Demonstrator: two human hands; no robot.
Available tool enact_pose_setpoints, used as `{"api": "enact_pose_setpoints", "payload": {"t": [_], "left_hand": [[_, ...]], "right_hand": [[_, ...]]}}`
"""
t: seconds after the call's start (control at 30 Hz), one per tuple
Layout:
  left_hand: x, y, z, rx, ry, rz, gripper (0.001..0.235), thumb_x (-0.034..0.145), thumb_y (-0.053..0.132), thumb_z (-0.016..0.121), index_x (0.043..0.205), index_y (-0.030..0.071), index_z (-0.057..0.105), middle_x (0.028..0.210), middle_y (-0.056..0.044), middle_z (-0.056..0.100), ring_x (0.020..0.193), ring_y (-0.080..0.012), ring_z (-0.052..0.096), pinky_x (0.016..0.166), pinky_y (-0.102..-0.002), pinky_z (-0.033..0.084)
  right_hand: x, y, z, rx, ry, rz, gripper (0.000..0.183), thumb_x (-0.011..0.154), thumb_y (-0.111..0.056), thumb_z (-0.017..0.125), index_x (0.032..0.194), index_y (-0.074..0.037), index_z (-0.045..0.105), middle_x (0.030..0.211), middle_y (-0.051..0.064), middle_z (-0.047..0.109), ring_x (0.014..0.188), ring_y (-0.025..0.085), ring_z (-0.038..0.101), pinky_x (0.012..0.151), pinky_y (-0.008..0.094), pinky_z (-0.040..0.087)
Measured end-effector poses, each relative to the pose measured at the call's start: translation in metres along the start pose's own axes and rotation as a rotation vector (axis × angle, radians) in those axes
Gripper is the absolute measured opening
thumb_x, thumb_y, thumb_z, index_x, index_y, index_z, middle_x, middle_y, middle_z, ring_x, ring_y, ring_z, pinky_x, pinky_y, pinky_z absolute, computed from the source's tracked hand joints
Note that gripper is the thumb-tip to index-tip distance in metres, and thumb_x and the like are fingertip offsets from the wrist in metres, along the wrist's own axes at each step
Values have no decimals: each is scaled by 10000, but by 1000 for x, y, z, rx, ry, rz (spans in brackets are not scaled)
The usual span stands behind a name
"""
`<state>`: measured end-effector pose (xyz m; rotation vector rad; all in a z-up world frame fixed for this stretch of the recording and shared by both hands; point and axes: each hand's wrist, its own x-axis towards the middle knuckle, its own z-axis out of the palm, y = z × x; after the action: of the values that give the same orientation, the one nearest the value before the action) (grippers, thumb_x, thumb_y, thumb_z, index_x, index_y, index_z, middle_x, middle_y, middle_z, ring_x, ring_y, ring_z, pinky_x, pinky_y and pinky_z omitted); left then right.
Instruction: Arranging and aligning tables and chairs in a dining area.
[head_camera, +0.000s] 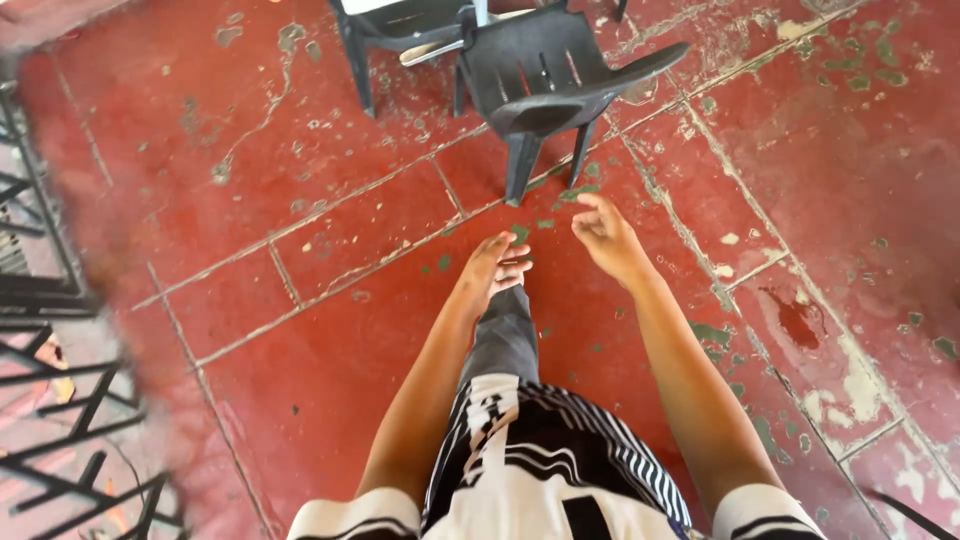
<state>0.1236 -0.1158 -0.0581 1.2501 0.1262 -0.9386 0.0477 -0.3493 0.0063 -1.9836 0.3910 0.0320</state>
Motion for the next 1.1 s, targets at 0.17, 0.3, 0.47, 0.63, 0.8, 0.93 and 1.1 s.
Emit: {"api": "enact_pose_setpoints", "payload": {"t": [0.17,0.3,0.47,0.63,0.8,0.93,1.1], "left_hand": [[189,49,38,-252,-63,-241,756,1003,530,546,1557,78,300,1456,-144,568,1243,-367,631,1024,-559,496],[307,93,81,-390,205,-161,694,1040,383,501,1526,117,83,1482,-195,451,1276,-416,604,980,-618,539],[459,49,52,-415,264,-186,349,1005,193,448,1258,-39,513,1304,-242,632,1019,-441,711,782,-558,629],[502,59,41,-732,412,-369,113,967,-2,526,1036,-59,595,1056,-318,652,690,-349,645,524,-485,496],[412,141,30,-441,11,-301,302,1040,170,497,1255,-41,516,1113,-214,758,934,-372,807,807,-497,617],[380,124,-48,242,63,-377,569,1046,462,468,1397,24,566,1152,-151,747,923,-324,778,691,-437,544],[310,174,-162,-31,316,-103,566,1022,491,451,1487,169,459,1288,-49,699,1027,-204,715,881,-399,522]], "right_hand": [[155,29,-28,276,202,347,667,981,-229,646,1560,-152,324,1306,111,662,1152,236,628,891,411,530],[269,94,-54,252,345,379,904,957,-287,699,1606,-155,83,1301,97,642,1159,183,602,949,406,477],[340,107,-67,193,265,283,643,984,-262,732,1428,-75,306,1091,122,739,919,194,690,812,376,541],[387,90,-111,189,0,454,280,925,-178,746,1170,-81,649,841,99,716,594,175,678,501,365,559],[428,16,-149,-320,-595,646,413,980,-377,635,1320,-150,574,964,212,797,667,257,710,524,365,456],[463,-7,-90,-781,-660,346,538,979,-404,656,1400,-95,528,1098,248,763,897,360,688,719,451,474],[486,-113,34,-691,-728,-35,580,967,-433,602,1469,-164,490,1253,177,720,1149,363,682,978,427,524]]}}
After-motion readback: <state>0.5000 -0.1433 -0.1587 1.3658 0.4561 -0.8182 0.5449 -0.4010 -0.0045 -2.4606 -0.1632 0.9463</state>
